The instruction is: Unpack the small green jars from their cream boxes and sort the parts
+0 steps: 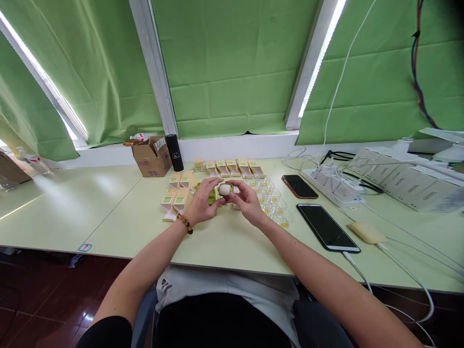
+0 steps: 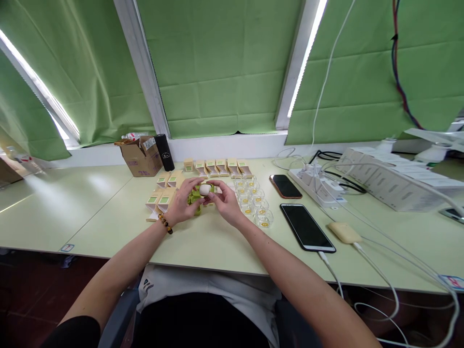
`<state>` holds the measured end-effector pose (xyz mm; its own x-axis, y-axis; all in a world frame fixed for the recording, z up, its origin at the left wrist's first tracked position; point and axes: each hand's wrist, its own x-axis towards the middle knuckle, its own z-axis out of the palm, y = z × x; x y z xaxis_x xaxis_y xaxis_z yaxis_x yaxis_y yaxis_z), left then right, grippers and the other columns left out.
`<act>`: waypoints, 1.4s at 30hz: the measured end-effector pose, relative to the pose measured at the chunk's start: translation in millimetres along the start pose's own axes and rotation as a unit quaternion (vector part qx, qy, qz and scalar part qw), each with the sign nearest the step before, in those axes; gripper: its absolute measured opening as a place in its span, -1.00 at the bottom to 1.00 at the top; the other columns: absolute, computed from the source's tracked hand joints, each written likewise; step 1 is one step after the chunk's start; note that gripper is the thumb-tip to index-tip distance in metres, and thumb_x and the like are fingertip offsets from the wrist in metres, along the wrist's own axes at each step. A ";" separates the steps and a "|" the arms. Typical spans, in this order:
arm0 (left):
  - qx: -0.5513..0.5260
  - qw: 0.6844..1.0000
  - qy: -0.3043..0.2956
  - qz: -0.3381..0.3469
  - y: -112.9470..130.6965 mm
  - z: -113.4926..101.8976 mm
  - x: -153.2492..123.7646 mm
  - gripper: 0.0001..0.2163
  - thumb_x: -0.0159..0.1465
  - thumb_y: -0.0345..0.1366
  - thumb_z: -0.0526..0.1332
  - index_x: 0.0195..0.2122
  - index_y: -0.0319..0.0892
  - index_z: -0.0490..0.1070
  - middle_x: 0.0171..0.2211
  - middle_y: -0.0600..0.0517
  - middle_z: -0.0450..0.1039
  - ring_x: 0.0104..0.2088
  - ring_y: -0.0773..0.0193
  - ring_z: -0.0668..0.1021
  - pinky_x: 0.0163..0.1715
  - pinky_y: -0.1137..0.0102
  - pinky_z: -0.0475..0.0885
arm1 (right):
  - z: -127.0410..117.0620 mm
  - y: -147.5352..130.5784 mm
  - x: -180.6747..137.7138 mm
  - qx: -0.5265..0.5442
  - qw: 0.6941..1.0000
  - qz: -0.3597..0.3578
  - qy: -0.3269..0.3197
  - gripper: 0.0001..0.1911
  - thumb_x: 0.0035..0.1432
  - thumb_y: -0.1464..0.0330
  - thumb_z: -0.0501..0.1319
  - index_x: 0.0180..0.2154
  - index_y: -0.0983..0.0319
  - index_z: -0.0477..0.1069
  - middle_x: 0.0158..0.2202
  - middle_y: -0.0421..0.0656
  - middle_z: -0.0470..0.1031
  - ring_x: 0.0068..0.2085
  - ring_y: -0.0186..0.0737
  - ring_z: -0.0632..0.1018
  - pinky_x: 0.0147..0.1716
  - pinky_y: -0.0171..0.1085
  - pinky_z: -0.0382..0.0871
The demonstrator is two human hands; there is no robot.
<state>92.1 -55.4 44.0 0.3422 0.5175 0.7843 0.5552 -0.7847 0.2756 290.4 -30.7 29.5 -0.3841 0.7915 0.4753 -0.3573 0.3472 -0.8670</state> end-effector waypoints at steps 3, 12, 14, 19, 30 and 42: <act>-0.051 0.998 0.005 -0.043 -0.6 2.9 1.6 -0.58 0.42 -0.26 0.27 0.29 -0.11 0.34 0.18 -0.20 0.47 0.10 0.05 0.56 -0.02 0.16 0.60 | -1.0 -0.3 1.0 0.032 0.999 0.004 0.011 -0.49 0.22 0.00 0.40 0.09 0.07 0.42 0.02 -0.11 0.56 -0.23 -0.18 0.68 -0.11 -0.02 0.71; -0.043 0.990 0.020 -0.133 -8.6 15.9 -3.0 -0.64 0.42 -0.24 0.26 0.23 -0.14 0.42 0.08 -0.13 0.58 -0.12 0.20 0.65 -0.05 0.26 0.62 | -3.8 -1.5 0.2 -0.268 0.951 -0.141 0.064 -0.57 0.35 0.10 0.28 0.19 0.04 0.49 0.22 0.00 0.46 0.04 -0.03 0.58 -0.15 -0.08 0.65; -0.044 0.992 0.011 -0.119 -7.3 14.2 -2.1 -0.65 0.44 -0.25 0.25 0.23 -0.15 0.43 0.07 -0.14 0.59 -0.14 0.21 0.65 -0.04 0.26 0.62 | -4.4 -3.9 0.4 -0.324 0.926 -0.185 0.058 -0.60 0.36 0.15 0.29 0.18 0.05 0.52 0.17 0.02 0.49 0.08 0.02 0.56 -0.16 -0.08 0.65; -0.048 0.997 0.005 -0.067 -4.6 10.2 -0.1 -0.66 0.47 -0.22 0.20 0.23 -0.17 0.43 0.10 -0.18 0.59 -0.04 0.16 0.65 0.00 0.21 0.62 | -8.4 -2.6 2.6 -0.367 0.905 -0.210 0.053 -0.63 0.39 0.16 0.26 0.16 0.07 0.54 0.03 0.00 0.48 -0.12 -0.07 0.59 -0.24 -0.07 0.65; 0.047 0.998 0.011 -0.048 -1.2 13.3 -3.3 -0.72 0.53 -0.26 0.07 0.16 -0.19 0.42 -0.01 -0.16 0.60 0.01 0.10 0.62 0.05 0.14 0.58 | -9.9 4.6 -1.2 -0.479 0.839 -0.259 -0.004 -0.62 0.49 0.25 0.09 0.24 0.13 0.39 0.06 0.08 0.45 -0.04 -0.01 0.59 -0.13 -0.03 0.65; 0.089 0.995 0.037 -0.034 1.4 17.3 -1.1 -0.75 0.51 -0.30 0.10 0.12 -0.19 0.45 -0.09 -0.13 0.62 -0.06 0.13 0.63 -0.03 0.18 0.59 | -7.9 2.3 -2.1 -0.523 0.810 -0.266 -0.001 -0.60 0.50 0.26 0.05 0.27 0.15 0.37 0.03 0.09 0.49 -0.04 0.02 0.62 -0.13 -0.04 0.63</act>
<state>105.6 -51.1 33.9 0.2459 0.5360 0.8076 0.7029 -0.6724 0.2322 297.1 -27.6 25.4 -0.4138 0.3892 0.8230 0.4428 0.8759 -0.1916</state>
